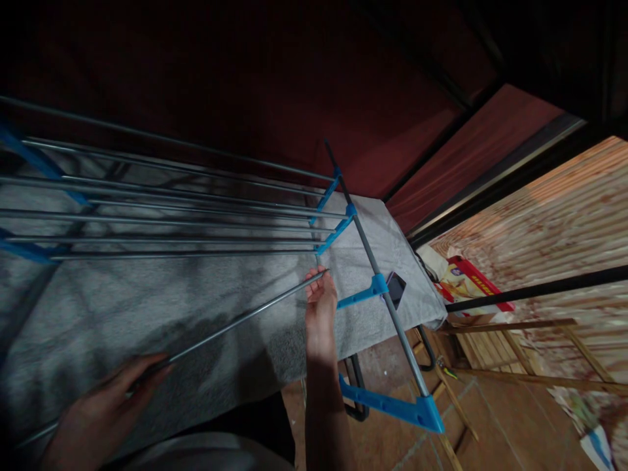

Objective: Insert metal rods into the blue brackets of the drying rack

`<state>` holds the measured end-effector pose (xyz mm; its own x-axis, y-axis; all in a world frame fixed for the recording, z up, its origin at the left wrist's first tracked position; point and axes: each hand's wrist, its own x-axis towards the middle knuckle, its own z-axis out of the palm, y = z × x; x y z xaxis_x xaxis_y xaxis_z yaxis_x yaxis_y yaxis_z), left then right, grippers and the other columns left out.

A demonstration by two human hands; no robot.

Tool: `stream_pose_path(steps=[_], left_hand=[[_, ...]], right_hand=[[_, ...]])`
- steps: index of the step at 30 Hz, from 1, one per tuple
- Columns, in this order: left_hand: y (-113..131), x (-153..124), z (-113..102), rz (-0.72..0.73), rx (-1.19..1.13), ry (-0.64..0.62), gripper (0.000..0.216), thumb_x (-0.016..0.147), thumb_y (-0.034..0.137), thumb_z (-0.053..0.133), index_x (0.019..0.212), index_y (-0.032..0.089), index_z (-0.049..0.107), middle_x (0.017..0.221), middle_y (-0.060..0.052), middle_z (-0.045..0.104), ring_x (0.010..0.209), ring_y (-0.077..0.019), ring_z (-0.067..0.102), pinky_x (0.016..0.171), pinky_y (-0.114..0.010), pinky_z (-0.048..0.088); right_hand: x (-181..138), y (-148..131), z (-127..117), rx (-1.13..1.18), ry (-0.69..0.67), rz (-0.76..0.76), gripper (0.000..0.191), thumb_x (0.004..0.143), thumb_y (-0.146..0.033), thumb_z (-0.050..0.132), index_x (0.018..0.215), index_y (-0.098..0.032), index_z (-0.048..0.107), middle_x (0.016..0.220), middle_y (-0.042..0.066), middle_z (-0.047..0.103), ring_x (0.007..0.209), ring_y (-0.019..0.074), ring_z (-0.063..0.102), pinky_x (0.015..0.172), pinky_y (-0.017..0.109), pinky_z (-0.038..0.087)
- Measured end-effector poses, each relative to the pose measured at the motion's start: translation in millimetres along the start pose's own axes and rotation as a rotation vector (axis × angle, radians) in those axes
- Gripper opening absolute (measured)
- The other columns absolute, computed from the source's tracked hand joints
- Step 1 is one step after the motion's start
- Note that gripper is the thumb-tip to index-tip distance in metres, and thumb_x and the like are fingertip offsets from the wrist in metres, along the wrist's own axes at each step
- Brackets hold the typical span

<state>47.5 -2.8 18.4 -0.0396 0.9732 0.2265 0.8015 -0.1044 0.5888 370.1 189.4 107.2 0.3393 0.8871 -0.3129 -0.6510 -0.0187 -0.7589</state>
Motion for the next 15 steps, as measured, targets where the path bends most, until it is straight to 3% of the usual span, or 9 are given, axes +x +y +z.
stream_pose_path(steps=[5, 10, 15], left_hand=[[-3, 2, -4, -0.018, 0.043, 0.015, 0.044, 0.104, 0.059, 0.046, 0.112, 0.029, 0.077, 0.104, -0.002, 0.085, 0.088, -0.0233, 0.083, 0.076, -0.030, 0.066], [-4, -5, -5, 0.026, 0.088, -0.126, 0.044, 0.106, 0.055, 0.045, 0.127, 0.028, 0.072, 0.115, -0.003, 0.085, 0.095, -0.0220, 0.084, 0.074, -0.028, 0.065], [-1, -15, 3, 0.020, 0.217, -0.011, 0.039, 0.108, 0.052, 0.043, 0.125, 0.029, 0.071, 0.107, -0.001, 0.085, 0.084, -0.0210, 0.083, 0.068, -0.029, 0.061]], right_hand=[[0, -1, -4, 0.047, -0.014, 0.004, 0.003, 0.092, -0.025, 0.070, 0.091, -0.022, 0.071, 0.083, -0.002, 0.077, 0.077, 0.0104, 0.072, 0.077, 0.021, 0.059], [0, 1, -17, 0.004, -0.076, -0.063, 0.010, 0.087, -0.026, 0.075, 0.093, -0.025, 0.068, 0.089, -0.004, 0.077, 0.084, 0.0100, 0.073, 0.084, 0.022, 0.060], [-3, 4, -25, -0.013, -0.093, -0.149, 0.021, 0.083, -0.028, 0.079, 0.101, -0.029, 0.067, 0.091, -0.006, 0.074, 0.088, 0.0115, 0.073, 0.086, 0.027, 0.062]])
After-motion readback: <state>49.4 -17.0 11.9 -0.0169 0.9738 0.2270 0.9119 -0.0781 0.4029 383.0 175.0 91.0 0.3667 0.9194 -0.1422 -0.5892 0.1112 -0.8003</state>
